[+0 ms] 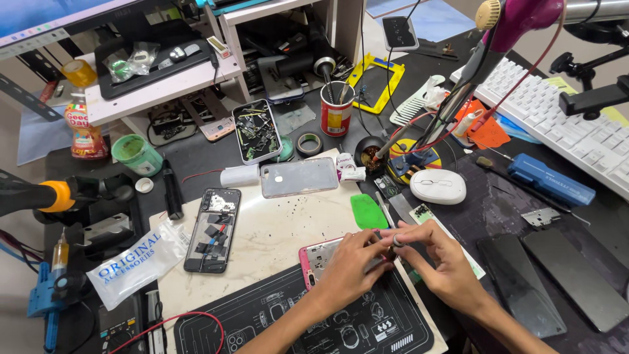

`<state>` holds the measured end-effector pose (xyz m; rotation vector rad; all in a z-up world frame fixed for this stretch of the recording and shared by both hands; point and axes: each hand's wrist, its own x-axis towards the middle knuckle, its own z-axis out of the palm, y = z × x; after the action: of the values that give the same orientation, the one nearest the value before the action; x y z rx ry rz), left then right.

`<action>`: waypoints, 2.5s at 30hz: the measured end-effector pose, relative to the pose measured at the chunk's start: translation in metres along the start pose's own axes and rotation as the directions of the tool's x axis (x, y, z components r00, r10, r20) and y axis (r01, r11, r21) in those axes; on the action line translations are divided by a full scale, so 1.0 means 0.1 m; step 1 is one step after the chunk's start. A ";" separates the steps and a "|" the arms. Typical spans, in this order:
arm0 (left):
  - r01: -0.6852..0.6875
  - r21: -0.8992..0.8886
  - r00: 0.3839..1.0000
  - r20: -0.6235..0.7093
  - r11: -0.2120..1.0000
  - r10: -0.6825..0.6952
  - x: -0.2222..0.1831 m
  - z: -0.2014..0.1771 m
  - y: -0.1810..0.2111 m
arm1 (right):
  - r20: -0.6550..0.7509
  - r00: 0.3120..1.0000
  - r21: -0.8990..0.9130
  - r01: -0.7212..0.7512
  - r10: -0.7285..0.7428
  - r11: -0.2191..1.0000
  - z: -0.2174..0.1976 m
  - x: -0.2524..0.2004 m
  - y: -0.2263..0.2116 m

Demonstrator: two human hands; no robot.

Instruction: The person repairs a mobile phone by using a small tool to work on the internal components and then pressing the screen onto the frame.

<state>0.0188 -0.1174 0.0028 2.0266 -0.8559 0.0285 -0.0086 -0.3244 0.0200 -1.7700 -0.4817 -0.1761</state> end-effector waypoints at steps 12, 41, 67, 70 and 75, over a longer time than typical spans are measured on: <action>0.033 0.031 0.999 0.028 0.999 -0.034 -0.02 0.01 -0.01 | 0.020 0.995 0.134 -0.100 0.098 0.986 0.01 0.00 0.00; 0.056 0.017 0.998 0.033 0.998 -0.057 0.00 -0.01 0.02 | 0.032 0.997 0.105 -0.066 0.063 0.992 0.00 -0.04 0.09; 0.031 0.026 0.999 0.021 0.999 -0.032 0.00 -0.04 0.04 | 0.062 0.998 0.057 0.007 -0.010 0.998 -0.03 0.03 0.00; 0.017 0.011 0.999 0.031 1.000 -0.018 0.00 -0.05 0.04 | 0.060 0.998 0.063 -0.025 0.022 0.998 -0.03 0.03 -0.01; 0.011 0.023 0.999 0.041 1.000 -0.012 0.01 -0.06 0.04 | 0.040 0.999 0.086 -0.039 0.036 0.996 -0.03 0.04 0.00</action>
<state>0.0191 -0.1145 0.0093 2.0598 -0.8726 -0.0097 -0.0046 -0.3267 0.0228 -1.6987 -0.4763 -0.0933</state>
